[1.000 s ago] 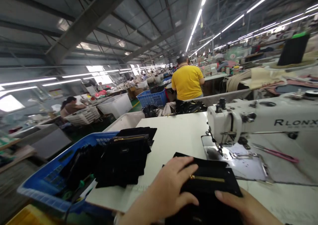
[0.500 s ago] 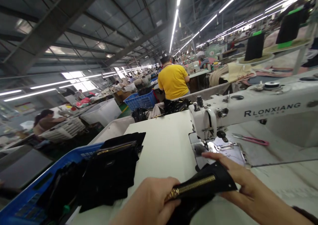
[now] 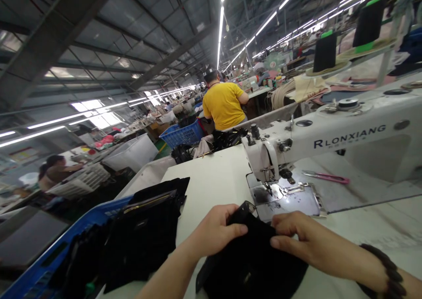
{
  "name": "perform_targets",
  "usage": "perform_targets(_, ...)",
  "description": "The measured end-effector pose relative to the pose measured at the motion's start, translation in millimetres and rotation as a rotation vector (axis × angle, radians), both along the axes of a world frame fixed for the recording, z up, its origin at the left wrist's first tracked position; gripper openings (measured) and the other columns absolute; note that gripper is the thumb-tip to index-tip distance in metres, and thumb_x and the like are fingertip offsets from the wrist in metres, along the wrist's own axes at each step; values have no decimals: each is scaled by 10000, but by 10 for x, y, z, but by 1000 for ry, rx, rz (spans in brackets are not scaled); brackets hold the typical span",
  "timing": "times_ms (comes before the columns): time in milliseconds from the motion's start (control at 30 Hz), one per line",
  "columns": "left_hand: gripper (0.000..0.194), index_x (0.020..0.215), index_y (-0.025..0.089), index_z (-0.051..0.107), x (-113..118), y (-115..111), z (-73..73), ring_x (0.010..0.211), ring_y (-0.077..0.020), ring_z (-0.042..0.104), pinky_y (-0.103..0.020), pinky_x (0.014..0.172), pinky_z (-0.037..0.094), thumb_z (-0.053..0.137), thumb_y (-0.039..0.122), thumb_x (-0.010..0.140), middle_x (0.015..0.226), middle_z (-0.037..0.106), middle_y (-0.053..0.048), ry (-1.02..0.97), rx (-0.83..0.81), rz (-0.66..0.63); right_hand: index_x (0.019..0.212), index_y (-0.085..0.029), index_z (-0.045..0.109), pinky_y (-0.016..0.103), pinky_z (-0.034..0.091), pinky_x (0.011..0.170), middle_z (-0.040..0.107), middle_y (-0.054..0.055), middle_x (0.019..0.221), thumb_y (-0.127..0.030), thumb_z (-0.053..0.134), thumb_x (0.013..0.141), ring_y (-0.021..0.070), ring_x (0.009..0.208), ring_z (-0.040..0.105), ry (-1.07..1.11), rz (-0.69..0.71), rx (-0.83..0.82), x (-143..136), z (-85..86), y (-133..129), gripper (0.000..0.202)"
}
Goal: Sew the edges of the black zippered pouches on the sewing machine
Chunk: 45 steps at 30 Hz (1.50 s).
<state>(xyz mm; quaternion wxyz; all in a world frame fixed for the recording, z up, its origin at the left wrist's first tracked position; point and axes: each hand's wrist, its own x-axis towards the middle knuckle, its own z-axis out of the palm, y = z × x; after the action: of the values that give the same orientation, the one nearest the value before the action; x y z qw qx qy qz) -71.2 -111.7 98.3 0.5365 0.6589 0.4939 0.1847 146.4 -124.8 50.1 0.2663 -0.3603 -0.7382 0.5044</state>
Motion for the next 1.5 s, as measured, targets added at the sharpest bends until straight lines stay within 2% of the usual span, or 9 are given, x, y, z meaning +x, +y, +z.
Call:
perform_targets(133,358,898,103,596,-34,29,7,721,-171,523,-257,666,396,710,312,631,782,589,-23,-107,-120,19,573,-200,377,256,316,535,465,-12,648,-416,473,834,134,598,422,-76,27,-13,94,-48,-7,352)
perform_targets(333,251,743,121,580,43,-3,63,625,-137,445,-236,566,330,615,367,710,661,521,5,97,30,62,537,-200,291,270,218,467,335,-41,527,-453,425,865,110,505,303,-199,-26,53,34,-78,-32,435)
perform_targets(433,274,772,125,576,58,-26,123,622,-138,446,-240,568,334,594,394,723,671,518,7,126,22,89,547,-197,305,266,243,484,393,-32,552,-424,417,878,111,516,342,-184,8,108,28,-69,-38,416)
perform_targets(600,293,804,127,592,51,-37,212,650,-143,449,-244,593,338,506,406,781,682,507,6,206,76,-26,578,-198,339,255,286,514,448,-20,608,-408,397,893,121,559,392,-164,34,86,44,-96,-55,383)
perform_targets(700,290,702,142,542,64,-33,206,602,-129,409,-235,542,302,494,416,785,617,448,23,255,118,15,568,-203,309,255,269,484,409,-30,567,-425,411,887,117,524,356,-169,25,53,52,-95,-70,401)
perform_targets(900,296,644,159,491,50,-21,144,581,-120,398,-230,532,293,487,418,788,593,410,35,207,169,118,611,-206,462,242,381,626,563,9,748,-408,456,846,163,699,506,-33,-1,20,150,-84,-93,310)
perform_targets(1100,344,544,172,382,50,-47,192,540,-97,323,-228,501,243,497,379,794,538,330,55,305,286,119,569,-205,344,248,298,512,408,-14,594,-427,429,846,144,580,395,-198,-1,30,148,-148,-60,365)
perform_targets(1267,292,596,161,471,61,-37,162,578,-117,394,-235,544,290,495,387,779,576,405,37,190,200,143,567,-203,282,259,263,503,320,-33,559,-422,385,875,126,541,329,-220,45,-9,111,-136,-49,392)
perform_targets(1500,286,695,156,519,29,-3,85,578,-121,417,-239,548,311,579,435,681,604,451,29,57,-4,200,608,-210,377,236,377,523,435,-8,599,-505,409,858,145,574,437,-113,23,-167,123,-314,-102,388)
